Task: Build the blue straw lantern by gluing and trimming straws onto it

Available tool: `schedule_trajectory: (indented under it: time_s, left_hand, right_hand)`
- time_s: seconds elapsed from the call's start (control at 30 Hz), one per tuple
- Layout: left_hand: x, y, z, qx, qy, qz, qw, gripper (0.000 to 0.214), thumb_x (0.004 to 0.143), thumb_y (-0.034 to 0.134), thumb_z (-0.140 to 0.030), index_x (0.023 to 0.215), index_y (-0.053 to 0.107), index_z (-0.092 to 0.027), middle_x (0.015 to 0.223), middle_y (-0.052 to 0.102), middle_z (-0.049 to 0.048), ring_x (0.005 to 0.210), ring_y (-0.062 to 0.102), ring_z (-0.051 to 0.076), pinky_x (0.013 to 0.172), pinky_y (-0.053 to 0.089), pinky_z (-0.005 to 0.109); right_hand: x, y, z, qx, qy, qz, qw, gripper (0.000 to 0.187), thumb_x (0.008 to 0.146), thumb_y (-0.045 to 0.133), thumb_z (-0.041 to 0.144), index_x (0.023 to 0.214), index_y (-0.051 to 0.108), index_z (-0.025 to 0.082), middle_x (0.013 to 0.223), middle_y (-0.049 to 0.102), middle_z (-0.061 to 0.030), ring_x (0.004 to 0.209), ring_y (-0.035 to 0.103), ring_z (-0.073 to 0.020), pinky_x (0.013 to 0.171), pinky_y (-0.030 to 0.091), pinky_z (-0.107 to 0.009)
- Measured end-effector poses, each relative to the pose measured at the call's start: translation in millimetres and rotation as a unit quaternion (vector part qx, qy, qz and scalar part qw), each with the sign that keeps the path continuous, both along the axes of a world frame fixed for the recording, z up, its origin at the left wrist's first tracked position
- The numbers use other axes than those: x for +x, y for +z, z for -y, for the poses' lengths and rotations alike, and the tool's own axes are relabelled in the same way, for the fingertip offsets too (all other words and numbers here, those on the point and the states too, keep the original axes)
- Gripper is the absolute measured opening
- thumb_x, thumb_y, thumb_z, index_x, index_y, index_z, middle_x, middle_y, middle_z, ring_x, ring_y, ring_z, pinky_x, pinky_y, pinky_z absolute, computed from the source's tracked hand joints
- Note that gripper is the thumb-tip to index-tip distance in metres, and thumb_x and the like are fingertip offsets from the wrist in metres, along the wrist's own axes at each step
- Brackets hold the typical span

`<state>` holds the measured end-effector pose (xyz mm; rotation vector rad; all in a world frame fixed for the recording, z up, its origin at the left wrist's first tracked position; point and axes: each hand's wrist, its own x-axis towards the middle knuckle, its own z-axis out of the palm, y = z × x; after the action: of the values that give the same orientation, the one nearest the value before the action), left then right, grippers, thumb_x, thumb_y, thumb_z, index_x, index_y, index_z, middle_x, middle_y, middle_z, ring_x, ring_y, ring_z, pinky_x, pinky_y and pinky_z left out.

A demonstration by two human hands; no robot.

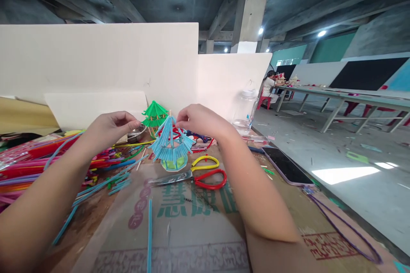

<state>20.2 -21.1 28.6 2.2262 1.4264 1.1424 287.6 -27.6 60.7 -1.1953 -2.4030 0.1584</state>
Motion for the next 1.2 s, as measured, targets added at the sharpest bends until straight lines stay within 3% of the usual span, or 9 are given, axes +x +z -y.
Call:
schedule_trajectory:
  time_s: [0.1, 0.2, 0.43, 0.5, 0.63, 0.77, 0.9, 1.0, 1.2]
  left_hand:
    - [4.3, -7.7, -3.7, -0.002, -0.028, -0.053, 0.998, 0.037, 0.084, 0.049, -0.053, 0.081, 0.067, -0.021, 0.071, 0.067, 0.0006, 0.065, 0.058, 0.017, 0.059, 0.041, 0.026]
    - [4.3, -14.0, -9.6, -0.004, -0.023, -0.072, 0.997, 0.035, 0.083, 0.051, -0.05, 0.092, 0.07, -0.022, 0.077, 0.07, 0.0015, 0.068, 0.061, 0.019, 0.06, 0.042, 0.027]
    - [9.3, -11.8, -5.3, -0.008, 0.016, -0.088, 0.996, 0.038, 0.081, 0.052, -0.046, 0.102, 0.073, -0.022, 0.081, 0.073, 0.0033, 0.069, 0.063, 0.021, 0.063, 0.043, 0.029]
    - [15.4, -11.9, -1.3, 0.005, 0.014, -0.091, 0.996, 0.039, 0.082, 0.051, -0.048, 0.102, 0.073, -0.023, 0.086, 0.074, 0.0039, 0.072, 0.063, 0.021, 0.065, 0.043, 0.029]
    - [25.1, -15.4, 2.5, 0.028, 0.001, -0.102, 0.994, 0.043, 0.082, 0.051, -0.055, 0.101, 0.074, -0.025, 0.095, 0.073, 0.0043, 0.083, 0.064, 0.023, 0.068, 0.044, 0.029]
    - [25.9, -16.4, 3.0, 0.033, -0.001, -0.123, 0.992, 0.044, 0.082, 0.049, -0.058, 0.1, 0.073, -0.024, 0.094, 0.073, 0.0046, 0.082, 0.064, 0.024, 0.067, 0.043, 0.029]
    - [25.8, -14.7, 6.7, 0.038, -0.018, -0.131, 0.991, 0.041, 0.083, 0.049, -0.055, 0.091, 0.072, -0.023, 0.089, 0.073, 0.0044, 0.077, 0.064, 0.022, 0.065, 0.041, 0.029]
    - [28.1, -15.9, 8.4, 0.031, -0.009, -0.136, 0.99, 0.041, 0.083, 0.049, -0.057, 0.085, 0.072, -0.024, 0.084, 0.072, 0.0037, 0.075, 0.063, 0.022, 0.061, 0.039, 0.029]
    - [32.2, -23.2, 4.3, 0.027, -0.024, -0.153, 0.988, 0.042, 0.085, 0.047, -0.057, 0.086, 0.07, -0.023, 0.09, 0.071, 0.0038, 0.079, 0.062, 0.021, 0.064, 0.039, 0.029]
  right_hand:
    - [5.2, -0.9, -2.0, -0.071, 0.014, 0.099, 0.992, 0.018, 0.077, 0.054, 0.021, 0.074, 0.071, 0.017, 0.061, 0.063, 0.0013, 0.052, 0.048, -0.0094, 0.05, 0.031, -0.024]
    - [1.5, -3.4, -3.2, -0.099, 0.024, 0.152, 0.983, 0.022, 0.074, 0.051, 0.014, 0.074, 0.073, 0.017, 0.063, 0.065, 0.0003, 0.053, 0.05, -0.0102, 0.051, 0.032, -0.024]
    - [-8.0, 0.2, 4.2, -0.097, -0.005, 0.134, 0.986, 0.021, 0.079, 0.058, 0.031, 0.074, 0.073, 0.017, 0.06, 0.065, -0.001, 0.049, 0.049, -0.0105, 0.049, 0.031, -0.026]
    - [-10.7, 9.1, 10.2, -0.055, -0.025, 0.112, 0.992, 0.022, 0.08, 0.057, 0.031, 0.069, 0.07, 0.017, 0.059, 0.063, -0.001, 0.049, 0.046, -0.0094, 0.05, 0.03, -0.027]
    - [-30.7, 33.1, 24.6, 0.102, -0.027, 0.027, 0.994, 0.021, 0.083, 0.056, 0.028, 0.072, 0.068, 0.015, 0.066, 0.06, -0.0018, 0.055, 0.044, -0.0086, 0.057, 0.03, -0.028]
    - [-57.7, 43.3, 39.2, 0.133, 0.028, -0.007, 0.991, 0.023, 0.086, 0.052, 0.023, 0.074, 0.068, 0.012, 0.07, 0.058, -0.0024, 0.063, 0.044, -0.0087, 0.061, 0.029, -0.027]
    - [-54.9, 19.9, 44.1, 0.096, 0.041, 0.007, 0.995, 0.029, 0.089, 0.052, 0.032, 0.07, 0.066, 0.015, 0.062, 0.057, 0.0007, 0.055, 0.04, -0.0077, 0.056, 0.025, -0.026]
    - [-33.9, -8.2, 36.0, 0.076, -0.023, 0.026, 0.997, 0.03, 0.087, 0.057, 0.041, 0.071, 0.066, 0.018, 0.06, 0.058, 0.0017, 0.053, 0.042, -0.0086, 0.054, 0.024, -0.027]
    - [-5.1, -48.0, 17.6, 0.083, -0.082, 0.08, 0.99, 0.013, 0.086, 0.062, 0.031, 0.083, 0.07, 0.021, 0.076, 0.068, -0.0016, 0.067, 0.057, -0.0136, 0.057, 0.028, -0.026]
